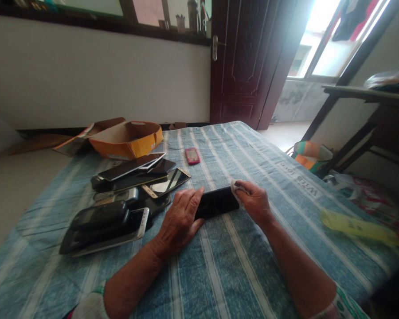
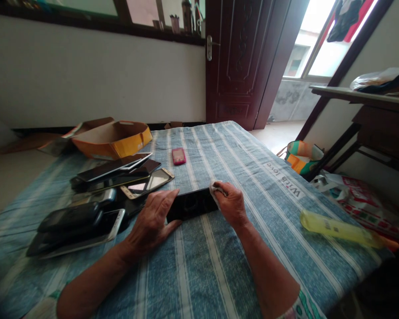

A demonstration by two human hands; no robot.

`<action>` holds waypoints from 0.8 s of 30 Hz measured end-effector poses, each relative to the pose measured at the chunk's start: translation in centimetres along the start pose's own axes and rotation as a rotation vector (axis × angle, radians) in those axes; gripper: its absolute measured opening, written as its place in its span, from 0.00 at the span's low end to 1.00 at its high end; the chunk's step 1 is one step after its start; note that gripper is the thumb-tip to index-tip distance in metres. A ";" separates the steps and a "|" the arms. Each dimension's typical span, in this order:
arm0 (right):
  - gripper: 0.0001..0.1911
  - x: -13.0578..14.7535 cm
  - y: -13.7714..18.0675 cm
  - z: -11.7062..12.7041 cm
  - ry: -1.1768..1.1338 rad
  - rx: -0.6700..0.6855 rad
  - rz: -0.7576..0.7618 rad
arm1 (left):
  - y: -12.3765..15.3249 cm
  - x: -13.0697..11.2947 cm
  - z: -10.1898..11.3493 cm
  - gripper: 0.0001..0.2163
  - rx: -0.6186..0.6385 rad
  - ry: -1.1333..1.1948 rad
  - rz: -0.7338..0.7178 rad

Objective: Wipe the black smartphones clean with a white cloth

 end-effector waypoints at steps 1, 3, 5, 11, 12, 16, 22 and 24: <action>0.10 -0.1 0.0 0.1 0.000 0.004 0.004 | 0.1 -0.1 0.1 0.35 -0.001 0.019 0.012; 0.10 -0.1 -0.1 0.2 0.000 0.009 0.007 | 0.4 -0.3 0.3 0.31 -0.023 0.069 0.054; 0.09 -0.1 -0.1 0.3 -0.004 0.016 0.009 | 0.5 -0.4 0.5 0.26 -0.078 0.139 0.121; 0.07 0.2 -0.1 0.5 -0.042 0.032 0.023 | 0.1 0.6 0.8 0.16 -0.120 0.471 0.449; 0.07 0.2 -0.2 0.5 -0.052 0.033 0.027 | 0.0 0.8 0.8 0.16 -0.111 0.506 0.492; 0.07 0.3 -0.2 0.6 -0.084 0.026 0.049 | -0.2 1.4 0.9 0.13 -0.040 0.597 0.556; 0.07 0.4 -0.4 0.6 -0.110 0.003 0.091 | -0.5 0.9 1.4 0.11 -0.094 0.558 0.438; 0.07 0.4 -0.4 0.7 -0.117 -0.006 0.113 | -0.6 0.6 1.6 0.10 -0.129 0.503 0.360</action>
Point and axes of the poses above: each hand's wrist, its own y-axis away from the middle knuckle, its own z-axis out of the back of the hand, x = y × z, the point moved 2 cm from there along -y, towards the middle knuckle
